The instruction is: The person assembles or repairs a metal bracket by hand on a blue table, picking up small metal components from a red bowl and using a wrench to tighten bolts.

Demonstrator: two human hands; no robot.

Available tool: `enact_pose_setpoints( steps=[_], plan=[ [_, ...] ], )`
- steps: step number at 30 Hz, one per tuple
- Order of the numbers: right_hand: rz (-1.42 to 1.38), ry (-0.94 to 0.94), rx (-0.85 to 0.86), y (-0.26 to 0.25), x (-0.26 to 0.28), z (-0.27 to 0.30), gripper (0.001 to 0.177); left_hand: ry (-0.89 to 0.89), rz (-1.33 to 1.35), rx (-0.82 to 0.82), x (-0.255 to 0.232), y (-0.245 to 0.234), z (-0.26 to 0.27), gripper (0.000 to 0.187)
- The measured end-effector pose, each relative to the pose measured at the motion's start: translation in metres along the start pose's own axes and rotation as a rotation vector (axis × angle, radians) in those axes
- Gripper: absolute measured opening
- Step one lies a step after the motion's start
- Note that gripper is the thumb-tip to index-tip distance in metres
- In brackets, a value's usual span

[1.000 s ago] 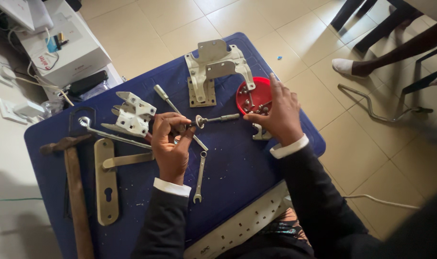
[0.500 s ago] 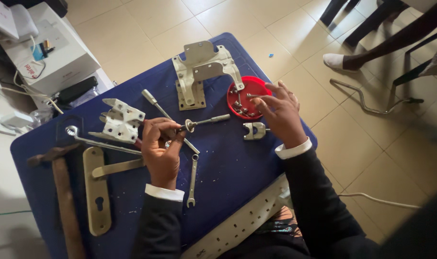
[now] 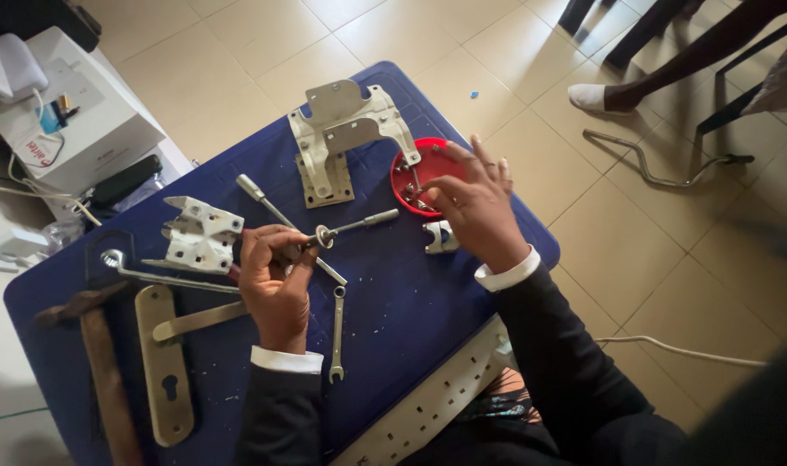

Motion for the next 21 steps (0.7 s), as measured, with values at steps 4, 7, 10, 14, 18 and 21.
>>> enact_pose_setpoints(
  steps=[4,7,10,14,18,21],
  plan=[
    [0.047,-0.093,0.067,0.005,0.004,-0.004,0.024,-0.012,-0.074,0.002,-0.004,0.0,-0.001,0.022],
    [0.085,-0.052,0.05,0.003,-0.003,-0.006,0.026,-0.036,-0.057,-0.002,-0.006,-0.001,-0.001,0.022],
    [0.081,-0.03,0.038,-0.007,-0.01,-0.005,0.029,-0.054,-0.018,-0.009,-0.005,-0.001,-0.002,0.022],
    [0.072,-0.11,0.118,-0.016,-0.006,0.001,0.039,-0.04,-0.081,0.016,-0.005,0.001,-0.002,0.022],
    [0.052,-0.139,0.132,-0.016,-0.002,0.0,0.039,-0.046,-0.157,0.081,-0.007,0.005,-0.001,0.019],
    [0.034,-0.098,0.057,-0.029,-0.015,-0.005,0.04,-0.031,-0.306,0.119,-0.007,0.007,-0.002,0.018]
  ],
)
Point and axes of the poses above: each hand's wrist, its own z-axis away from the middle knuckle, its own y-axis out of the palm, x = y × z, the point moved 2 cm from there along -z, towards the middle knuckle, and after that the axes turned 8 degrees about x, right-handed, at the moved point
